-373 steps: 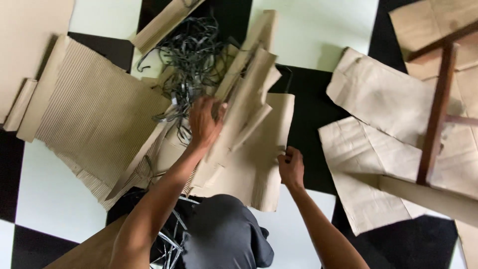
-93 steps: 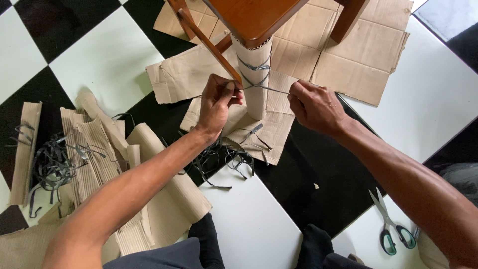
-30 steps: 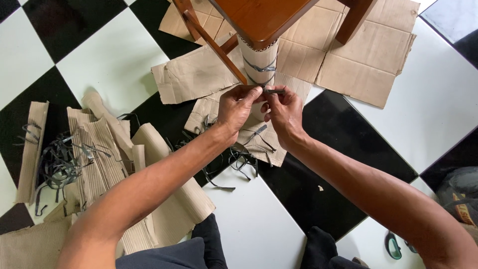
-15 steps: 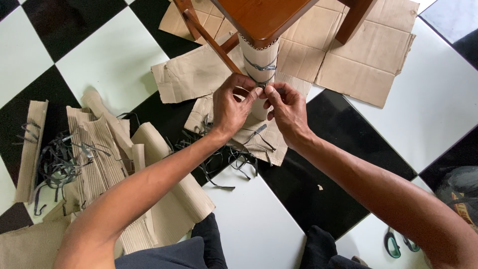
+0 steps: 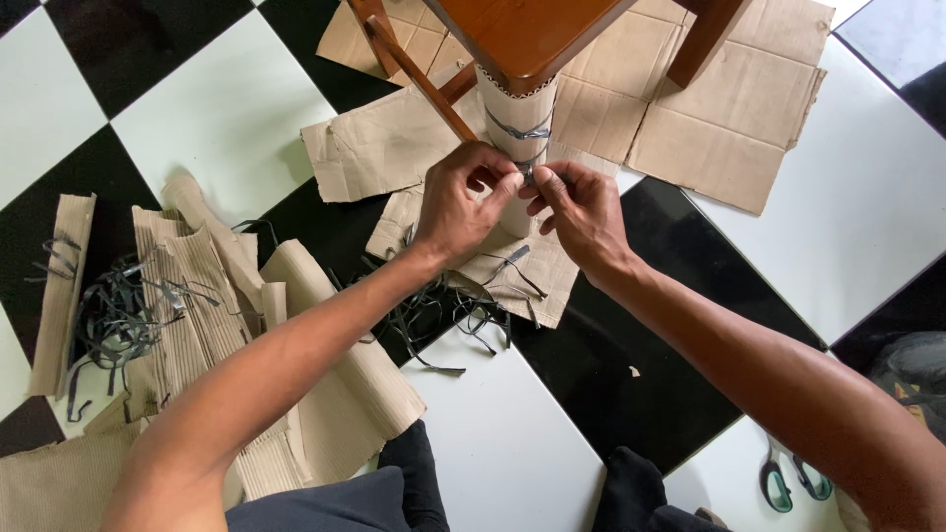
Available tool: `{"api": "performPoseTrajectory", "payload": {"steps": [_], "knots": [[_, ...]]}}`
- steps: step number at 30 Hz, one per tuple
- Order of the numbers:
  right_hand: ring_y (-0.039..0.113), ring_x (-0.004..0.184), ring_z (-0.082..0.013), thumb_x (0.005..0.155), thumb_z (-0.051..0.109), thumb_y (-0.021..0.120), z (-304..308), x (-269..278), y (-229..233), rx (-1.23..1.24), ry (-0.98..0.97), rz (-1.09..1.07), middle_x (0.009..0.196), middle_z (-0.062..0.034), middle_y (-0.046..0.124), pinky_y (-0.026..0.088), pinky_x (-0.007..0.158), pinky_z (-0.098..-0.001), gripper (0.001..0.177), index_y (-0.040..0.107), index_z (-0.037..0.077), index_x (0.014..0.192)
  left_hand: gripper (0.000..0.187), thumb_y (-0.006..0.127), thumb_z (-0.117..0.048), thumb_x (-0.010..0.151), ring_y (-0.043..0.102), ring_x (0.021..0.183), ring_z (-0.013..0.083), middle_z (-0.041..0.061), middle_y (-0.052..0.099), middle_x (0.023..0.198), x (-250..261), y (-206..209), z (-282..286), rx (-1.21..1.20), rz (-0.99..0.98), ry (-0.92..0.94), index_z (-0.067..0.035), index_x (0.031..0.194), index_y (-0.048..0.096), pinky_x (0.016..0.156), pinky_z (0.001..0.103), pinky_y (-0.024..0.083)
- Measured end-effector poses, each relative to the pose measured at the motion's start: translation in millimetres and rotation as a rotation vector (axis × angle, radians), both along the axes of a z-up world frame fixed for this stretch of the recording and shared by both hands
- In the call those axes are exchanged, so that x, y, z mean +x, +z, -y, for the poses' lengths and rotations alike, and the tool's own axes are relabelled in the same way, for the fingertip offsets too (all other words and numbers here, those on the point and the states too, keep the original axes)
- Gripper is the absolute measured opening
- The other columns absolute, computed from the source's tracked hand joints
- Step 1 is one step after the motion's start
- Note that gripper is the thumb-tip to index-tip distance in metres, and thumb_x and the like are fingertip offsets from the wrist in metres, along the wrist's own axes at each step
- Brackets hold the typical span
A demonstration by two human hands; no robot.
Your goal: Wrapping a wooden chair leg with protective cardboard and securing it with plastic ties
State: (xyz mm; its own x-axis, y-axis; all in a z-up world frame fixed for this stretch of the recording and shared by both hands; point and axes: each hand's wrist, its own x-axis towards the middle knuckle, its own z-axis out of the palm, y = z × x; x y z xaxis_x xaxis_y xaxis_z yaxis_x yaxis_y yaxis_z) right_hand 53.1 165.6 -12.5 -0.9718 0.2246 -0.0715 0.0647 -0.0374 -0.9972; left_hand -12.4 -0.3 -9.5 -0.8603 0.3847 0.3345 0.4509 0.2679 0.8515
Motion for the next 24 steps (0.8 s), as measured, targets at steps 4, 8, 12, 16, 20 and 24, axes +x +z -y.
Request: {"api": "performPoseTrajectory", "payload": {"steps": [4,8,12,16,20,24], "knots": [[0.073,0.071,-0.0161,0.106,0.022,0.061,-3,-2,0,0.044,0.008,-0.003,0.085,-0.0143,0.075,0.061,0.052,-0.0241,0.024,0.07,-0.001,0.105,0.012,0.076,-0.025,0.092,0.076,0.077,0.0221,0.004,0.071,0.083,-6,-1,3,0.022,0.009,0.029,-0.016,0.094,0.07,0.067,0.031,0.058],[0.075,0.072,-0.0187,0.107,0.021,0.059,-8,-2,1,0.092,0.011,-0.004,0.085,-0.0158,0.075,0.061,0.054,-0.0249,0.026,0.069,-0.003,0.105,0.014,0.076,-0.022,0.092,0.076,0.076,0.0249,0.008,0.07,0.083,-5,9,7,0.057,0.011,0.057,-0.011,0.094,0.068,0.066,0.031,0.059],[0.076,0.073,-0.0194,0.107,0.02,0.059,-13,1,5,0.113,0.019,0.023,0.084,-0.0157,0.076,0.061,0.054,-0.0249,0.025,0.07,-0.002,0.103,0.015,0.077,-0.023,0.092,0.076,0.076,0.0227,0.007,0.069,0.082,-5,4,6,0.068,0.017,0.08,-0.011,0.093,0.068,0.066,0.03,0.059],[0.076,0.071,-0.0193,0.106,0.019,0.06,-17,2,6,0.131,0.008,0.028,0.083,-0.0166,0.075,0.061,0.054,-0.0249,0.024,0.07,-0.003,0.102,0.015,0.076,-0.022,0.092,0.076,0.074,0.0249,0.009,0.068,0.081,-5,6,5,0.08,-0.01,0.076,-0.01,0.093,0.067,0.064,0.03,0.06],[0.076,0.071,-0.0208,0.106,0.019,0.06,-21,1,3,0.144,0.038,0.016,0.083,-0.0182,0.075,0.061,0.054,-0.0258,0.024,0.07,-0.003,0.102,0.015,0.076,-0.021,0.092,0.076,0.074,0.0266,0.01,0.067,0.08,-5,4,6,0.09,-0.018,0.079,-0.009,0.092,0.067,0.063,0.031,0.06],[0.076,0.073,-0.0223,0.105,0.024,0.061,-21,4,12,0.09,0.095,0.07,0.09,-0.0192,0.075,0.062,0.057,-0.0292,0.028,0.068,-0.002,0.105,0.014,0.074,-0.021,0.093,0.077,0.074,0.0258,0.009,0.069,0.082,-8,-2,5,0.076,-0.017,0.075,-0.009,0.094,0.067,0.062,0.031,0.06]]}}
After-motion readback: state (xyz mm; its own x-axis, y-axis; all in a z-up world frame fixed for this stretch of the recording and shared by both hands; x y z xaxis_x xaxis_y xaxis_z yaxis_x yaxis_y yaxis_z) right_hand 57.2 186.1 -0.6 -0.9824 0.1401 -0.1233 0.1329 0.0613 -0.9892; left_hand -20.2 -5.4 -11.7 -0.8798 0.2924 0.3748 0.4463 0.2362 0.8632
